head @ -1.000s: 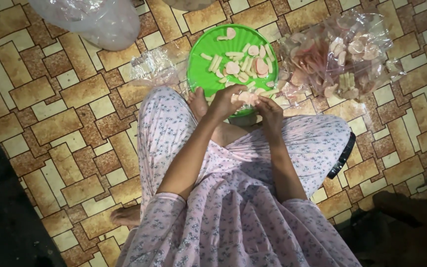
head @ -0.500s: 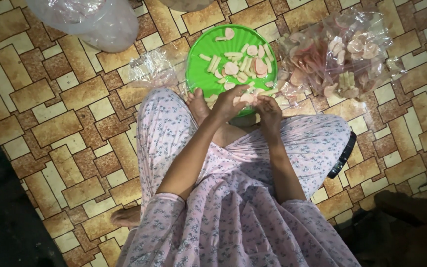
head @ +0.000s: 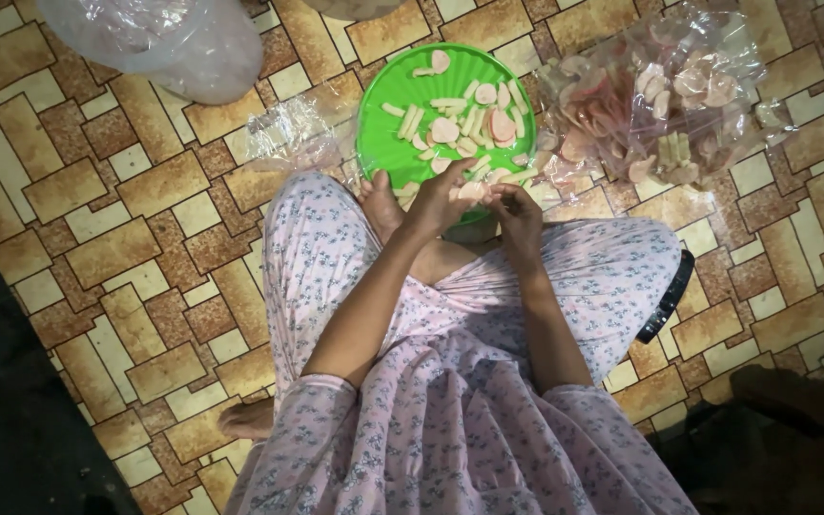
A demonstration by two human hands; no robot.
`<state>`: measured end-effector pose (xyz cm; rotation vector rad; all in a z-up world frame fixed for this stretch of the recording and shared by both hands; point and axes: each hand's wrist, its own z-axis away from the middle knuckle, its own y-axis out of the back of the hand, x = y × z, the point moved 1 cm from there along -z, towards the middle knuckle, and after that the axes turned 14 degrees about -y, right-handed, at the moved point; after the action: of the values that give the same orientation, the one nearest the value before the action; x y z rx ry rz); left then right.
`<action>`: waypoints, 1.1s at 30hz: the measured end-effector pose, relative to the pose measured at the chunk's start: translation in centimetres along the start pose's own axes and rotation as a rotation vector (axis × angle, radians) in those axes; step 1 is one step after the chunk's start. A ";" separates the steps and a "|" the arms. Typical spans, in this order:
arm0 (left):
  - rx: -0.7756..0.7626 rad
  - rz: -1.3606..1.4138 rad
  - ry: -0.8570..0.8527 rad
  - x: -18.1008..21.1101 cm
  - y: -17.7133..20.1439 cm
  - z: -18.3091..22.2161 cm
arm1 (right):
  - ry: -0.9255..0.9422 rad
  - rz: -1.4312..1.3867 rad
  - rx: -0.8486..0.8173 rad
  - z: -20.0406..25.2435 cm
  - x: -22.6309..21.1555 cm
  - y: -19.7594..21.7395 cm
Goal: The person sorts pink and white food slices on a green tray by hand and places them into plastic bags.
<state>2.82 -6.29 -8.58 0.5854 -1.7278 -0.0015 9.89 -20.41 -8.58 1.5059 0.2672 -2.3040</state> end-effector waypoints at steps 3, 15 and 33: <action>-0.008 0.003 0.019 -0.1 0.2 0.0 | -0.027 -0.012 -0.042 0.2 -0.6 0.0; -0.042 -0.043 0.035 0.6 0.6 -0.2 | 0.042 -0.023 -0.053 0.5 -0.7 -0.2; 0.076 0.165 0.129 0.1 1.2 0.1 | 0.033 -0.144 -0.114 -1.8 4.2 0.9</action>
<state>2.29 -5.28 -8.14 0.4862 -1.6517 0.2155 10.29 -21.44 -13.15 1.5129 0.5228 -2.3307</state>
